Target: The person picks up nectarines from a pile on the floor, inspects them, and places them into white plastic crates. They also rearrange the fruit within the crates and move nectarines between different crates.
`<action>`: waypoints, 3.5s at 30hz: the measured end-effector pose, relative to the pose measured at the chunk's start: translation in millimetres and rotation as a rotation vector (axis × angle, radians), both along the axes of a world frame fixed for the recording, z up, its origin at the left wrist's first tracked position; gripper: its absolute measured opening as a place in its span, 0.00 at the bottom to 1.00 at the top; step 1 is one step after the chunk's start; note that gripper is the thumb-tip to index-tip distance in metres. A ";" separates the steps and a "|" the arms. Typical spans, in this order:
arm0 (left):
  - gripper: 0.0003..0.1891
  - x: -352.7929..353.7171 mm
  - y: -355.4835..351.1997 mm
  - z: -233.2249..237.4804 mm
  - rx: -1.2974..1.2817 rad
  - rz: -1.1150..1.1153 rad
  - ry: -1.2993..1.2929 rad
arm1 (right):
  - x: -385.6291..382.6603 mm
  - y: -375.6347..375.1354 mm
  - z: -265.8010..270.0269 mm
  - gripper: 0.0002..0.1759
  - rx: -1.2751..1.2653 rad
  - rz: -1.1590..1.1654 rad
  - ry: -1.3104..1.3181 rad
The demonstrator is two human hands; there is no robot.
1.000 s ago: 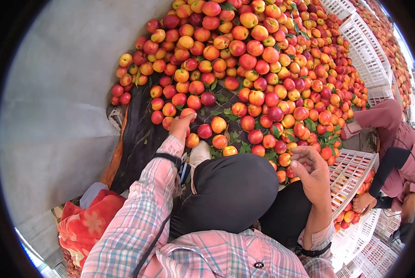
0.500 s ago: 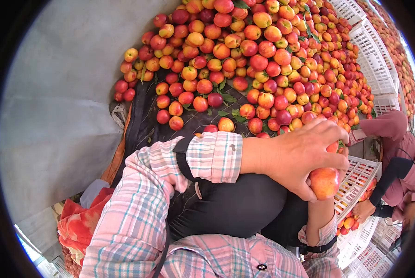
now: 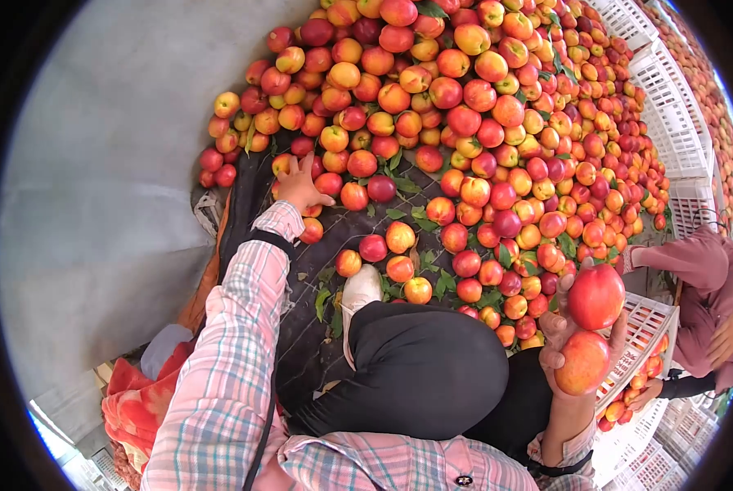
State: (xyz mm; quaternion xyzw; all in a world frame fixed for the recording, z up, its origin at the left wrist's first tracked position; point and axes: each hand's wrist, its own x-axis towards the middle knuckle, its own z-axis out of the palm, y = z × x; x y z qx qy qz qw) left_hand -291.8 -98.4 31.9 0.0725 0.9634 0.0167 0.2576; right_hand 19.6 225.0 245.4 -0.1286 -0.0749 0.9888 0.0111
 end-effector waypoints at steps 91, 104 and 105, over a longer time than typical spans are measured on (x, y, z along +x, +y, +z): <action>0.16 156.0 -96.1 18.7 0.660 0.393 0.131 | 412.3 188.2 -64.2 0.28 2.357 -0.339 -1.338; 0.31 6.6 -53.3 -56.0 0.118 0.223 0.407 | 66.2 13.6 41.7 0.22 1.839 -0.093 -0.691; 0.30 7.0 -48.2 -57.4 0.138 0.298 0.447 | 51.7 12.7 39.8 0.20 1.834 -0.075 -0.674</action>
